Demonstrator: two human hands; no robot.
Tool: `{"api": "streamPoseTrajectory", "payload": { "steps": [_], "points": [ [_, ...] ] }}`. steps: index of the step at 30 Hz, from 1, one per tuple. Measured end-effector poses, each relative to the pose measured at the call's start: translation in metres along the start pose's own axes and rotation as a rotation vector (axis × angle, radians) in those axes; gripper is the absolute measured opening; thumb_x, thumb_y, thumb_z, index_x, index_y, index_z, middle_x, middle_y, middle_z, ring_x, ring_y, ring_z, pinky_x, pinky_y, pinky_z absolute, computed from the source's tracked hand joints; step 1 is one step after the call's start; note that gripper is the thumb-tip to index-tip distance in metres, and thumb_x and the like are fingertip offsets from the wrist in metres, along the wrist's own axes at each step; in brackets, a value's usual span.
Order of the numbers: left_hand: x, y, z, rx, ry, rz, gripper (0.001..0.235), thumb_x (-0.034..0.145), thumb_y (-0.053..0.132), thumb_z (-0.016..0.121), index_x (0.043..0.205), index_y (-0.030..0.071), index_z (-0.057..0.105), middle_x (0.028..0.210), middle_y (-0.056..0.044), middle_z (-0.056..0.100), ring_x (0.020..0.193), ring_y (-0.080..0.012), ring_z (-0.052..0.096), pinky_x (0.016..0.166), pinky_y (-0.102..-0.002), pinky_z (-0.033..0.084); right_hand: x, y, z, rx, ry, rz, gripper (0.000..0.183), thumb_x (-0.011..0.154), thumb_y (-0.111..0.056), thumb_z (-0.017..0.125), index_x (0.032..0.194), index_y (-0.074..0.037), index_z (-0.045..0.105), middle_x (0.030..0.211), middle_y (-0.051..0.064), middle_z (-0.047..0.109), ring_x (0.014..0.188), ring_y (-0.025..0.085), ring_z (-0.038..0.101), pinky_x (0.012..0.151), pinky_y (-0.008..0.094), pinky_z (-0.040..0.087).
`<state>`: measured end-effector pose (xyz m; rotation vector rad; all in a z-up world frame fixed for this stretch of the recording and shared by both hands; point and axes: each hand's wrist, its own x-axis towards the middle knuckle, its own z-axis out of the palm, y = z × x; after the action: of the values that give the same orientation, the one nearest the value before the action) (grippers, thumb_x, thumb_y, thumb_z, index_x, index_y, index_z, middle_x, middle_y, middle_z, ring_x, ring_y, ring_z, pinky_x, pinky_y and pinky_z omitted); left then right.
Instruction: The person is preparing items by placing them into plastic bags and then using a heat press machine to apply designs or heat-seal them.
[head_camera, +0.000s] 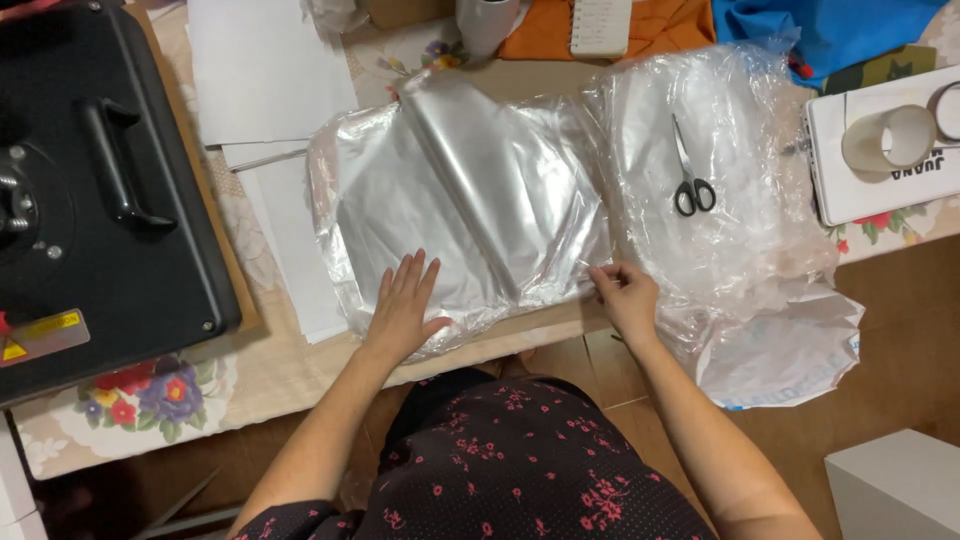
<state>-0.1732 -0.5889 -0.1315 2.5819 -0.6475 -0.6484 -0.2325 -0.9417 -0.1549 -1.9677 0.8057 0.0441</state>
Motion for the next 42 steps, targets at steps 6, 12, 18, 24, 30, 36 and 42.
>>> {"api": "streamPoseTrajectory", "payload": {
  "steps": [6,12,18,24,30,36,42],
  "points": [
    [0.053,0.024,0.016,0.049,0.125,0.002,0.083,0.091,0.06,0.062,0.149,0.005,0.043,0.143,-0.023,0.049,0.14,-0.0357,0.042,0.12,-0.052,0.024,-0.019,-0.045,0.008,0.383,-0.181,0.052,0.037,0.095,-0.001,0.064,0.129,0.003,0.052,0.12,0.019,0.067,0.103,0.025,0.067,0.085,0.033,0.054],
    [0.102,0.037,0.022,-0.53,0.165,-0.036,0.073,0.094,0.031,0.071,0.152,0.009,0.034,0.131,-0.016,0.047,0.129,-0.0302,0.052,0.102,-0.034,0.053,0.016,-0.052,0.038,0.724,-0.24,0.395,0.076,0.099,-0.025,0.067,0.153,0.006,0.022,0.14,0.017,0.049,0.102,0.019,0.064,0.082,0.026,0.063],
    [0.097,0.026,0.014,-0.923,0.157,-0.154,0.079,0.101,0.021,0.061,0.163,0.013,0.013,0.137,-0.025,0.041,0.11,-0.0304,0.058,0.094,-0.039,0.056,0.014,-0.073,0.07,0.518,-0.424,0.191,0.069,0.086,-0.022,0.083,0.14,0.003,0.05,0.118,0.012,0.066,0.065,0.01,0.063,0.052,0.021,0.06],
    [0.069,0.006,0.001,-1.37,0.311,-0.307,0.067,0.108,0.037,0.042,0.159,-0.001,0.02,0.151,-0.031,0.031,0.122,-0.0388,0.057,0.104,-0.046,0.05,-0.006,-0.073,0.14,0.386,-0.673,-0.144,0.041,0.082,-0.012,0.083,0.122,-0.008,0.071,0.1,0.011,0.075,0.051,0.005,0.057,0.043,0.018,0.05],
    [0.031,-0.025,-0.019,-1.883,0.382,-0.517,0.093,0.096,0.071,0.044,0.162,0.01,0.016,0.163,-0.019,0.026,0.144,-0.0384,0.039,0.118,-0.05,0.033,-0.049,-0.101,0.165,0.258,-0.899,-0.247,0.028,0.084,-0.005,0.077,0.111,-0.005,0.074,0.094,0.011,0.077,0.044,0.007,0.055,0.041,0.019,0.046],
    [0.006,-0.086,0.016,-1.807,0.324,-0.663,0.074,0.099,0.061,0.056,0.153,0.013,0.038,0.154,-0.015,0.045,0.14,-0.0314,0.047,0.117,-0.051,0.037,-0.059,-0.106,0.157,0.136,-1.079,-0.23,0.022,0.101,-0.012,0.056,0.115,-0.003,0.071,0.099,0.017,0.077,0.059,0.017,0.072,0.052,0.027,0.06],
    [-0.018,-0.083,0.017,-1.369,0.164,-0.671,0.069,0.092,0.015,0.074,0.149,-0.003,0.038,0.129,-0.024,0.061,0.106,-0.0383,0.068,0.067,-0.05,0.062,-0.042,-0.104,0.164,-0.494,-0.583,-0.765,0.047,0.084,-0.043,0.079,0.122,-0.02,0.063,0.119,0.002,0.063,0.106,0.023,0.065,0.086,0.036,0.058]
  ]
}}
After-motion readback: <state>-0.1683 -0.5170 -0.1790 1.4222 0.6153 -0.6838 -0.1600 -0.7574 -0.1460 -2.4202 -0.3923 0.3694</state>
